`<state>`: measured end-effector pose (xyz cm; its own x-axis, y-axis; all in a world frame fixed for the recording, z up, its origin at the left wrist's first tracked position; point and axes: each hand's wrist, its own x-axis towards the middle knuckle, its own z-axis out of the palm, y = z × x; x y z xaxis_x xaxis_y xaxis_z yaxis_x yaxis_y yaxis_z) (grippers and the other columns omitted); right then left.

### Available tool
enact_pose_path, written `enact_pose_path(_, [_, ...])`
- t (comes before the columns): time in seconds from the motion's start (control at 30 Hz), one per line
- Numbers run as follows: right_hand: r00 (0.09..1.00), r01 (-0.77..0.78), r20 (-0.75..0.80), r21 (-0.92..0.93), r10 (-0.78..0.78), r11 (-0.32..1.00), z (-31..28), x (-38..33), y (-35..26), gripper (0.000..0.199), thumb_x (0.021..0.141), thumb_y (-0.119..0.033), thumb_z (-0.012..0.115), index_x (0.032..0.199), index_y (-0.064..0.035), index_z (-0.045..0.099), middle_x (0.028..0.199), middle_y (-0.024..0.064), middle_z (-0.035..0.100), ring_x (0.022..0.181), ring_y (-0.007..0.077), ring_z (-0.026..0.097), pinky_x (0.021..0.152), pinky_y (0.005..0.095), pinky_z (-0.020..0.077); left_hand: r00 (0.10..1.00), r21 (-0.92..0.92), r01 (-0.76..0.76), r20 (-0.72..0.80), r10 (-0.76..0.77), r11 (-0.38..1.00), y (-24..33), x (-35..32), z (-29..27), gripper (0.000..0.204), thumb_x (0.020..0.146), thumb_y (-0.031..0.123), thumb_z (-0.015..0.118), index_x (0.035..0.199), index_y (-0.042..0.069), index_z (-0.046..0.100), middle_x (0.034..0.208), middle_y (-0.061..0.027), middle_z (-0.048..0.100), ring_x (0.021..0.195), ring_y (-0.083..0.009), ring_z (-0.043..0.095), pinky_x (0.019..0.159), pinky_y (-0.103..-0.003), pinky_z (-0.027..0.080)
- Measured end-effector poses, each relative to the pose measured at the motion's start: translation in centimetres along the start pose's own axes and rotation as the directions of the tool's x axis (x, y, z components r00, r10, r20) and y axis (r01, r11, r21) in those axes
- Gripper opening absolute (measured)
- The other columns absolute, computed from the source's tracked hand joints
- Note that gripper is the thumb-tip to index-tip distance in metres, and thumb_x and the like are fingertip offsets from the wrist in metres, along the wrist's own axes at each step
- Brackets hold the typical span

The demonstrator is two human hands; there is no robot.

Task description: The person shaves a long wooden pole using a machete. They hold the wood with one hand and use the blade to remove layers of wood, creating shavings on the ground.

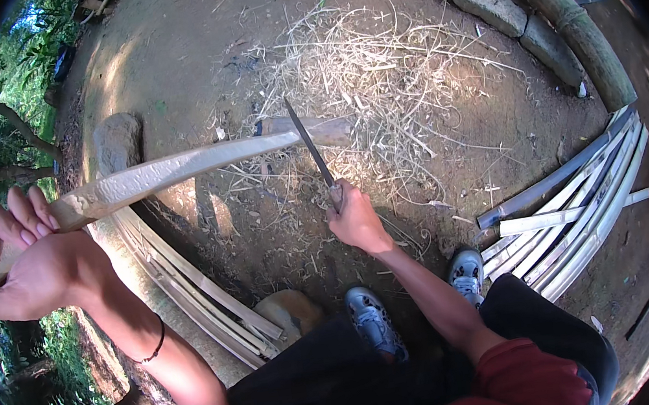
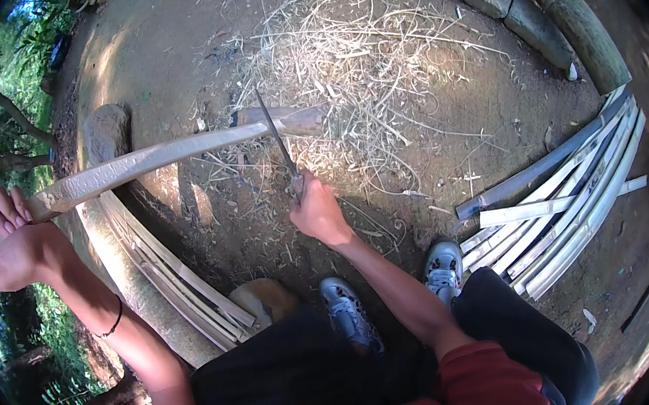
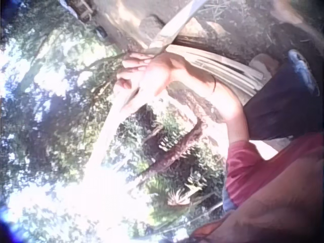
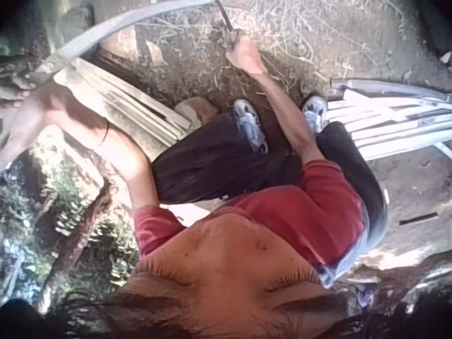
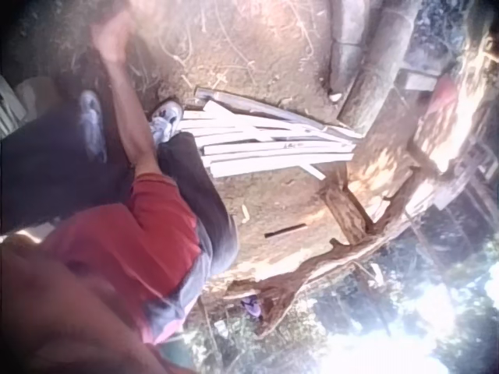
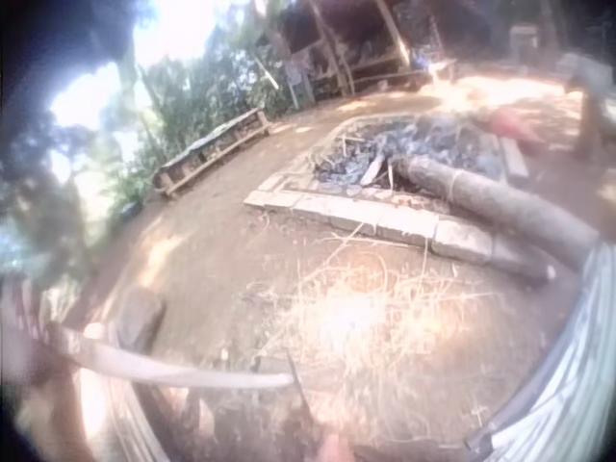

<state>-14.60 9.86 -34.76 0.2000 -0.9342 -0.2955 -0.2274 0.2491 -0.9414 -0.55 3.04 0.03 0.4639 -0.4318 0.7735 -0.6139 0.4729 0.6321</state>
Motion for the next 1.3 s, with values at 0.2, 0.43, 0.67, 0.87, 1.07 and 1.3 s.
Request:
enact_pose_path(0.2, [1.000,0.013,-0.025,0.000,-0.013,1.000,0.6,0.6,-1.9,0.043,0.079,-0.003,0.063,0.117,0.0121,0.051,0.083,0.0299,0.066,0.083,0.0478,0.067,0.076,0.0499,0.0530,1.000,0.003,0.018,0.011,-0.018,1.000,-1.6,1.7,-0.8,0.069,0.089,0.074,0.024,0.079,0.007,0.036,0.063,-0.0084,0.031,0.057,-0.0206,0.034,0.052,-0.031,0.034])
enact_pose_path(0.43, [0.999,0.014,0.052,-0.060,-0.011,0.998,-0.4,1.5,-2.6,0.050,0.077,0.002,0.061,0.123,0.0153,0.048,0.089,0.0348,0.066,0.084,0.0475,0.068,0.079,0.0500,0.0554,0.874,-0.463,0.141,0.474,0.110,0.875,-4.2,4.1,-4.0,0.081,0.088,0.080,0.021,0.085,0.002,0.041,0.069,-0.0121,0.038,0.062,-0.0225,0.042,0.053,-0.032,0.036])
enact_pose_path(0.67, [0.995,0.067,-0.070,-0.005,-0.067,0.998,0.8,1.9,-1.4,0.028,0.078,0.001,0.064,0.102,0.0090,0.054,0.073,0.0267,0.063,0.077,0.0450,0.068,0.069,0.0495,0.0517,0.997,0.099,0.045,-0.074,-0.037,0.994,-2.6,2.0,-0.9,0.085,0.089,0.080,0.008,0.118,0.001,0.022,0.109,-0.0199,0.030,0.095,-0.0337,0.036,0.075,-0.040,0.042])
enact_pose_path(0.87, [0.995,0.098,-0.011,-0.036,-0.098,0.995,-0.1,2.0,-3.3,0.032,0.076,0.003,0.061,0.105,0.0132,0.055,0.077,0.0308,0.066,0.075,0.0467,0.068,0.070,0.0487,0.0557,0.994,0.066,-0.006,-0.112,0.014,0.998,-3.0,0.9,-0.2,0.070,0.090,0.078,0.017,0.075,0.012,0.032,0.060,-0.0048,0.025,0.051,-0.0167,0.022,0.045,-0.028,0.020])
enact_pose_path(1.07, [0.995,0.097,0.027,-0.050,-0.095,0.994,1.2,0.5,-3.5,0.035,0.076,0.003,0.061,0.107,0.0166,0.054,0.074,0.0332,0.064,0.074,0.0483,0.068,0.069,0.0504,0.0547,0.999,0.072,0.014,-0.045,-0.011,0.997,-3.4,2.5,-3.8,0.073,0.089,0.078,0.010,0.079,0.010,0.035,0.064,-0.0079,0.030,0.054,-0.0195,0.030,0.050,-0.032,0.034])
enact_pose_path(1.3, [0.999,-0.033,-0.008,-0.049,0.033,0.998,0.5,2.0,-0.7,0.033,0.078,0.000,0.062,0.107,0.0120,0.057,0.082,0.0318,0.065,0.083,0.0490,0.067,0.075,0.0509,0.0535,0.999,-0.003,-0.011,0.037,0.011,1.000,-3.2,2.4,-3.9,0.076,0.091,0.081,0.012,0.083,0.010,0.040,0.063,-0.0059,0.031,0.056,-0.0187,0.031,0.049,-0.030,0.032])
